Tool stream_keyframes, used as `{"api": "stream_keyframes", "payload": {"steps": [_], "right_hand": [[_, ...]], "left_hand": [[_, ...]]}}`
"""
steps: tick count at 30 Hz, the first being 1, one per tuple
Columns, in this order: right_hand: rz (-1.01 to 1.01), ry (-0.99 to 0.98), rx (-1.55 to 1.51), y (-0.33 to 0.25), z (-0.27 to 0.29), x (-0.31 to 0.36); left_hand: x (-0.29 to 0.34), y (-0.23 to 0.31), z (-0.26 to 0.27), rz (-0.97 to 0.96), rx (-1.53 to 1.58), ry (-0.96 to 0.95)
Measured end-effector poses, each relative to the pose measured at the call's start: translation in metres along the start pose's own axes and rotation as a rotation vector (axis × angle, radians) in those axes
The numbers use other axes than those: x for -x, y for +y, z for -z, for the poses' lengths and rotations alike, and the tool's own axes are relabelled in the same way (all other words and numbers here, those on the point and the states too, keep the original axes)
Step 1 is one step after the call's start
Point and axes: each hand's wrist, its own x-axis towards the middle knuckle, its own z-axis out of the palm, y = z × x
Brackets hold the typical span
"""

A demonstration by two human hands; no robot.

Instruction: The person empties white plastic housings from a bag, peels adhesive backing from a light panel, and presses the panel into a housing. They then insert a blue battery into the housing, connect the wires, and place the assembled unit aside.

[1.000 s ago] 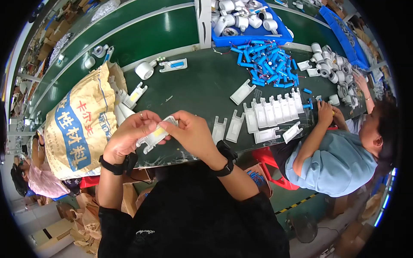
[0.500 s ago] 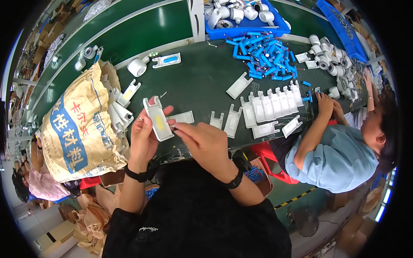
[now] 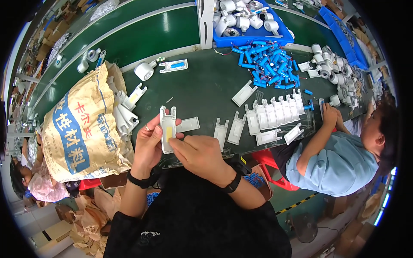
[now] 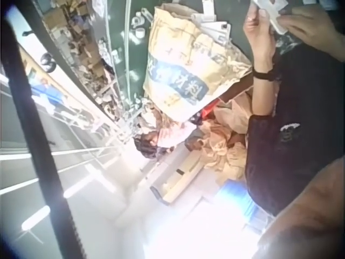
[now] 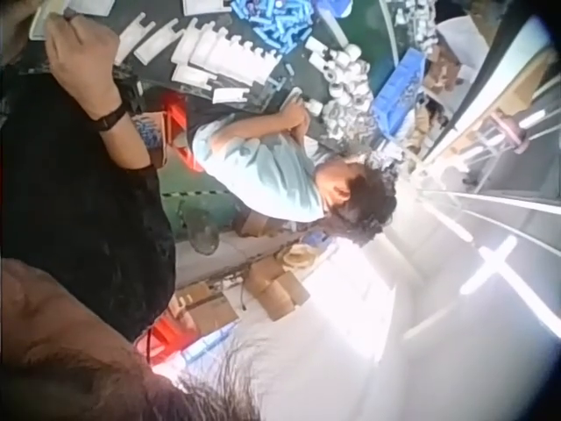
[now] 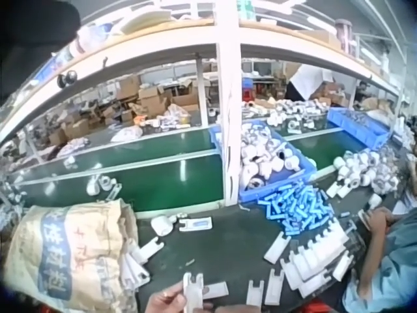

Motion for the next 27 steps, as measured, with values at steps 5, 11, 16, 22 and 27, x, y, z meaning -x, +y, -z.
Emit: {"api": "stream_keyframes", "payload": {"steps": [5, 11, 16, 22, 27], "right_hand": [[-0.036, 0.023, -0.006, 0.001, -0.004, -0.001], [-0.251, 0.064, -0.102, 0.01, -0.001, 0.002], [-0.706, 0.373, -0.389, 0.053, 0.05, 0.028], [-0.811, 0.471, -1.376, 0.055, 0.09, 0.055], [-0.777, 0.465, -1.547, 0.057, 0.1, 0.067]], "left_hand": [[-0.004, -0.001, -0.001, 0.024, -0.017, 0.015], [-0.008, -0.001, -0.004, 0.077, -0.049, 0.014], [-0.036, 0.004, -0.021, 0.311, -0.221, 0.007], [-0.178, -0.046, -0.047, 0.217, -0.57, 0.108], [-0.235, -0.088, -0.05, 0.102, -0.82, -0.013]]}}
